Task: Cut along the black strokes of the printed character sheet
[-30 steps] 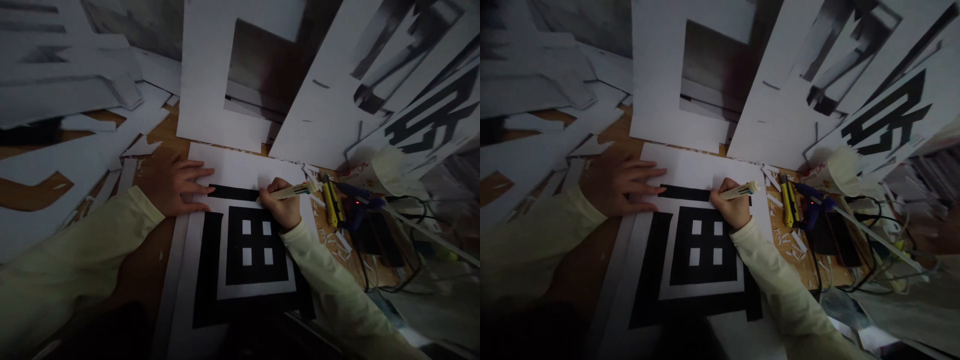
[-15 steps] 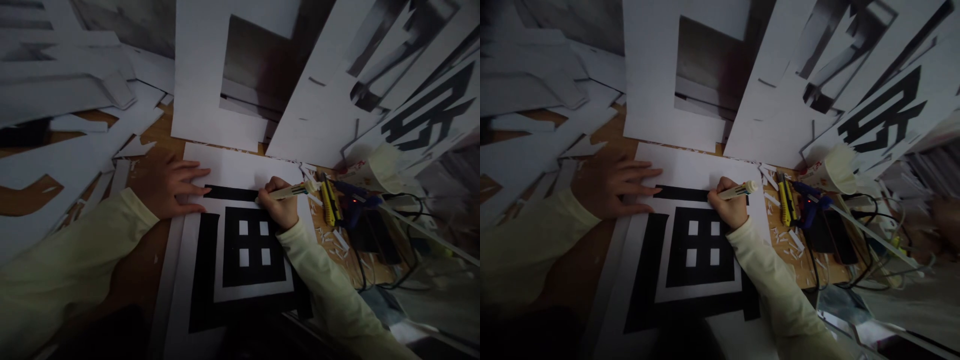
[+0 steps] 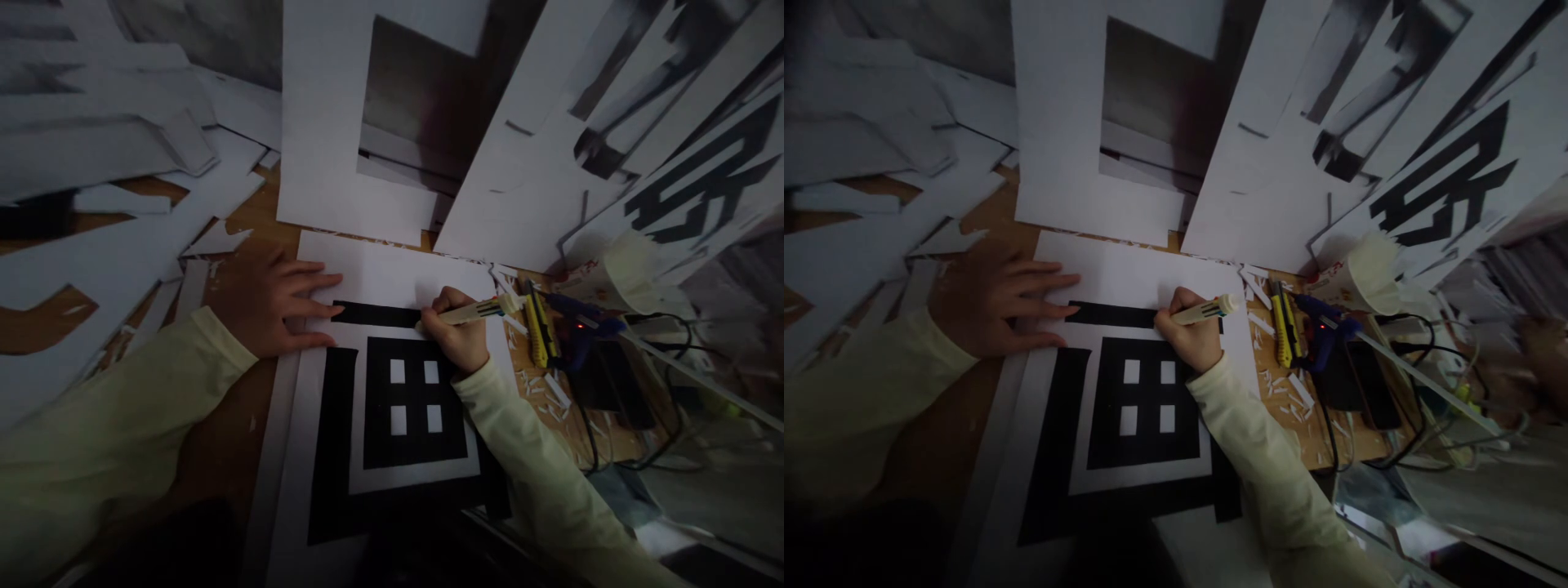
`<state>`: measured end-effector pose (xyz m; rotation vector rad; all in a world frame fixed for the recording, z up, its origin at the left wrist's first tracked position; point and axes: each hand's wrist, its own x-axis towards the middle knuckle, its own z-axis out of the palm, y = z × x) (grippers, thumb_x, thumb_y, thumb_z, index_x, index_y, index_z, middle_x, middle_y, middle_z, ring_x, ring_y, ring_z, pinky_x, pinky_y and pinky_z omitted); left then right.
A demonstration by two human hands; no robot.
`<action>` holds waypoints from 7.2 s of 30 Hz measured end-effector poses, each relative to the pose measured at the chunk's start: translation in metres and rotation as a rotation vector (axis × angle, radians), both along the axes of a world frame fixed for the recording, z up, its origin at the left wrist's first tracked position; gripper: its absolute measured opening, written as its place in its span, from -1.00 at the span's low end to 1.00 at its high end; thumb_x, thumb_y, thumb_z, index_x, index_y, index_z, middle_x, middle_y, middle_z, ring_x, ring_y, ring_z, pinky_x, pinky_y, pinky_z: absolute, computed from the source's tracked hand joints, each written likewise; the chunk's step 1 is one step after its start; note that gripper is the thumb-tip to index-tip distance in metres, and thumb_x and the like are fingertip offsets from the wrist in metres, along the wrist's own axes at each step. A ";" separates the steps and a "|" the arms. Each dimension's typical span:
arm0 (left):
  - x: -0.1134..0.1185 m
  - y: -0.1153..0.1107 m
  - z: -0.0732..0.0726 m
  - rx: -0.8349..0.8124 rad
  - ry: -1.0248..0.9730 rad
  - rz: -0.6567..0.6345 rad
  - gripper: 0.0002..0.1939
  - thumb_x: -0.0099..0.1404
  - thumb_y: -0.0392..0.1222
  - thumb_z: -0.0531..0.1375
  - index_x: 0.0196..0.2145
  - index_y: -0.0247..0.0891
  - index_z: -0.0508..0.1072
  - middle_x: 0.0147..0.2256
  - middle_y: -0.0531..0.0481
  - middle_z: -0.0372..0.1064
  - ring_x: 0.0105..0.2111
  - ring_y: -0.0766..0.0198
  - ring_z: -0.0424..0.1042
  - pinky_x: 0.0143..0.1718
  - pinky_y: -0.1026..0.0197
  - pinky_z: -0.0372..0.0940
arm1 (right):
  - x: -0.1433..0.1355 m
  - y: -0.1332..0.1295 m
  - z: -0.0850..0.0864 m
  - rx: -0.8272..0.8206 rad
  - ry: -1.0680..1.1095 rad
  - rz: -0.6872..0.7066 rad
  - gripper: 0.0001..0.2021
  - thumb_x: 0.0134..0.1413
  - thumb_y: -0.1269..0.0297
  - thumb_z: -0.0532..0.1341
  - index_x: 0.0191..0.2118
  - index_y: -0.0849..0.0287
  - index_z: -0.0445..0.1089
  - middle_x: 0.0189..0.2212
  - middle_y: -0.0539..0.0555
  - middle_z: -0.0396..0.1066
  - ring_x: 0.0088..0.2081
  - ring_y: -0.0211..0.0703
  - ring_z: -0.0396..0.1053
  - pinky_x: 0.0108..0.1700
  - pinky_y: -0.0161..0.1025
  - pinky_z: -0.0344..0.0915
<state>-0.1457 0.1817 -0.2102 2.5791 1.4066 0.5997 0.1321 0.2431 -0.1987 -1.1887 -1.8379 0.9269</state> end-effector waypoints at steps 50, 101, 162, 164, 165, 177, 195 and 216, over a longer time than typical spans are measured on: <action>0.000 0.000 0.004 0.040 0.035 -0.018 -0.73 0.22 0.06 0.20 -0.15 0.00 0.52 0.14 0.00 0.29 0.14 0.03 0.24 0.15 -0.09 0.07 | 0.005 0.003 -0.002 -0.037 0.033 -0.060 -0.74 -0.20 0.29 0.21 -0.66 0.10 0.07 -0.73 -0.14 0.08 -0.65 -0.35 0.03 -0.60 -0.34 0.00; -0.001 0.002 -0.003 0.135 -0.033 -0.026 -0.75 0.19 0.09 0.23 -0.19 0.04 0.53 0.07 0.01 0.37 0.08 0.03 0.32 0.12 -0.16 0.10 | 0.018 0.006 -0.006 -0.126 0.187 -0.155 -0.75 -0.21 0.31 0.23 -0.64 0.11 0.10 -0.72 -0.15 0.10 -0.64 -0.36 0.06 -0.59 -0.36 -0.02; 0.137 0.066 0.010 -0.213 -0.023 0.308 -0.85 0.22 -0.04 0.21 -0.29 -0.10 0.49 -0.50 0.06 0.46 -0.45 0.18 0.43 -0.48 0.20 0.08 | 0.011 0.003 -0.001 -0.065 0.037 -0.011 -0.66 -0.05 0.23 0.24 -0.64 0.11 0.07 -0.71 -0.14 0.06 -0.64 -0.37 0.02 -0.59 -0.34 -0.01; 0.136 0.066 0.010 -0.199 0.006 0.289 -0.83 0.24 -0.02 0.18 -0.32 -0.12 0.49 -0.48 0.03 0.47 -0.45 0.17 0.44 -0.50 0.20 0.07 | 0.011 0.003 -0.001 -0.070 0.048 -0.005 -0.68 -0.05 0.25 0.24 -0.64 0.11 0.07 -0.70 -0.15 0.06 -0.64 -0.37 0.01 -0.59 -0.34 -0.01; 0.136 0.066 0.010 -0.195 0.015 0.285 -0.82 0.25 -0.01 0.17 -0.33 -0.13 0.49 -0.48 0.01 0.48 -0.45 0.17 0.44 -0.51 0.20 0.07 | 0.011 0.003 -0.002 -0.072 0.049 -0.003 -0.69 -0.05 0.26 0.23 -0.63 0.11 0.08 -0.70 -0.15 0.06 -0.64 -0.37 0.02 -0.59 -0.35 -0.01; 0.137 0.067 0.011 -0.185 0.097 0.265 -0.73 0.29 0.05 0.12 -0.29 -0.17 0.47 -0.45 -0.04 0.49 -0.43 0.13 0.46 -0.53 0.21 0.06 | 0.009 0.003 0.000 -0.062 0.006 -0.050 -0.69 -0.10 0.27 0.25 -0.64 0.11 0.09 -0.71 -0.14 0.11 -0.64 -0.38 0.04 -0.61 -0.35 -0.01; 0.138 0.066 0.014 -0.174 0.152 0.253 -0.72 0.32 0.05 0.09 -0.27 -0.19 0.46 -0.44 -0.02 0.51 -0.41 0.13 0.49 -0.56 0.23 -0.02 | 0.009 0.000 0.001 -0.028 0.060 -0.045 -0.70 -0.11 0.29 0.26 -0.65 0.11 0.10 -0.71 -0.14 0.12 -0.66 -0.39 0.04 -0.62 -0.36 -0.01; 0.137 0.065 0.013 -0.179 0.132 0.268 -0.69 0.32 0.09 0.09 -0.25 -0.17 0.45 -0.40 -0.02 0.50 -0.38 0.16 0.48 -0.51 0.24 0.01 | 0.010 0.001 -0.003 0.012 0.030 -0.060 -0.75 -0.15 0.36 0.22 -0.64 0.11 0.09 -0.70 -0.14 0.10 -0.64 -0.37 0.04 -0.59 -0.35 0.00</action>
